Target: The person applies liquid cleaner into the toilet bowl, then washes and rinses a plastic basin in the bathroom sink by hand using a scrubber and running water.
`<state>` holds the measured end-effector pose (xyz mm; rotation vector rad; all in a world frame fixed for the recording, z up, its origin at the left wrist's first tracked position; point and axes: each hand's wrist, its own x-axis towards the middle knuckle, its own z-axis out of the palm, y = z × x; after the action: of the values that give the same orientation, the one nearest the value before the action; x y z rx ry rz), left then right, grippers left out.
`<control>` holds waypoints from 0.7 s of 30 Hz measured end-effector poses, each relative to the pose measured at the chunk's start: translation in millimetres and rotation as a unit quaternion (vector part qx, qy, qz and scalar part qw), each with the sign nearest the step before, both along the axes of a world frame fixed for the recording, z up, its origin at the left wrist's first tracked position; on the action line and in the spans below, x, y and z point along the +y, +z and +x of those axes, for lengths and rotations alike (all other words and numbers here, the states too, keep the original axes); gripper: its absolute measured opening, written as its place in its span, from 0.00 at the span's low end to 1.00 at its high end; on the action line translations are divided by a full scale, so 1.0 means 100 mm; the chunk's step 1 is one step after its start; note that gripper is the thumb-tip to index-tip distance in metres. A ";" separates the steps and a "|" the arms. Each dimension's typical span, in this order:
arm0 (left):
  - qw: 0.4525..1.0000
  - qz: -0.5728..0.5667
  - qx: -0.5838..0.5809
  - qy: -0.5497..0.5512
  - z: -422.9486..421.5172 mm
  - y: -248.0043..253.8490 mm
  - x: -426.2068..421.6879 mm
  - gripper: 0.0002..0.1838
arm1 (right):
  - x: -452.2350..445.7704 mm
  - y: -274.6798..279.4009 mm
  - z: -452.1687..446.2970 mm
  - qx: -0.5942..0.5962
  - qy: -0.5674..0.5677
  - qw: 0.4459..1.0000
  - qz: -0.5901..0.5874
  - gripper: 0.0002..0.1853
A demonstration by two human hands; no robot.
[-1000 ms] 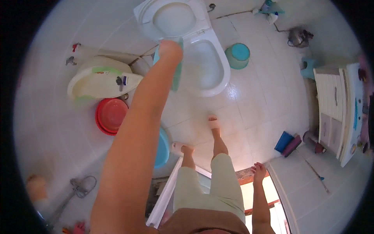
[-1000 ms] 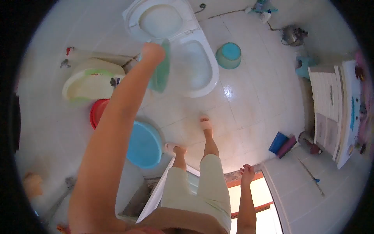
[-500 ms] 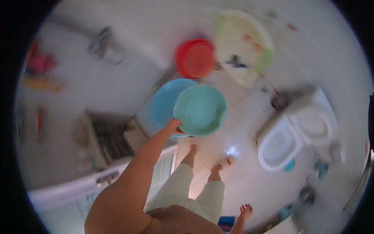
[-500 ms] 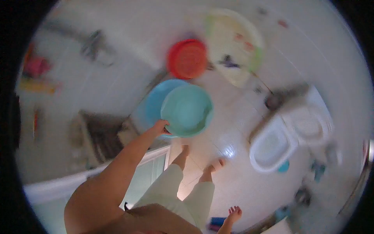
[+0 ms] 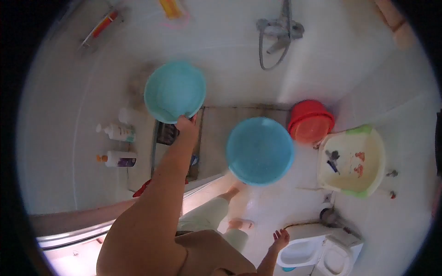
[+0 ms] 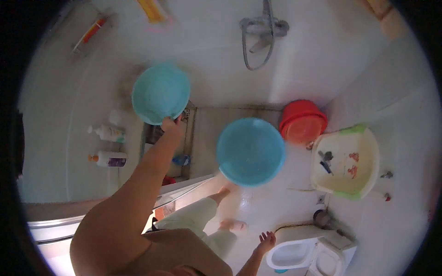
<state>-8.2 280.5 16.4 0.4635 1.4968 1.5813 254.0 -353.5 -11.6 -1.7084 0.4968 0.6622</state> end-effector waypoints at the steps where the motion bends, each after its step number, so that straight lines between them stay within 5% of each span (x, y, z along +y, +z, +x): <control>1: 0.996 -0.015 -0.081 0.035 0.05 0.34 -0.03 0.20 | 0.15 0.03 0.06 0.003 0.006 1.000 0.006 0.12; 4: 0.972 -0.062 -0.197 0.113 0.13 0.97 0.01 0.20 | 0.43 0.12 0.12 -0.008 0.026 1.000 0.001 0.10; 10: 0.940 -0.038 -0.300 0.158 -0.91 0.45 0.78 0.28 | 0.21 0.18 0.10 -0.015 -0.006 0.999 -0.041 0.11; 11: 0.983 -0.176 0.055 0.010 -1.00 0.48 0.80 0.28 | 0.16 0.23 0.10 -0.017 -0.025 0.998 -0.058 0.12; 12: 0.861 -0.282 0.400 -0.141 -1.08 0.54 0.82 0.29 | 0.10 0.23 0.09 -0.005 -0.045 0.997 -0.067 0.12; 13: 0.596 -0.339 0.677 -0.269 -1.15 0.59 0.84 0.30 | 0.04 0.23 0.09 0.007 -0.065 0.995 -0.075 0.13; 16: 0.651 -0.141 0.723 -0.184 -1.43 0.43 0.98 0.33 | -0.18 0.18 0.04 0.025 -0.093 0.990 -0.107 0.14; 18: 0.796 -0.076 0.573 -0.178 -1.64 0.32 1.22 0.34 | -0.21 0.19 0.08 0.010 -0.083 0.990 -0.113 0.14; 20: 0.800 -0.057 0.570 -0.176 -1.74 0.27 1.34 0.35 | -0.25 0.26 0.07 -0.024 -0.056 0.993 -0.102 0.14; 21: 0.738 -0.069 0.646 -0.183 -1.72 0.37 1.33 0.35 | -0.23 0.30 0.11 -0.024 -0.048 0.990 -0.132 0.13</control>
<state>-180.2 413.5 53.9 1.8974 2.2320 0.6849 264.7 -376.4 18.0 -1.9293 0.6510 0.5017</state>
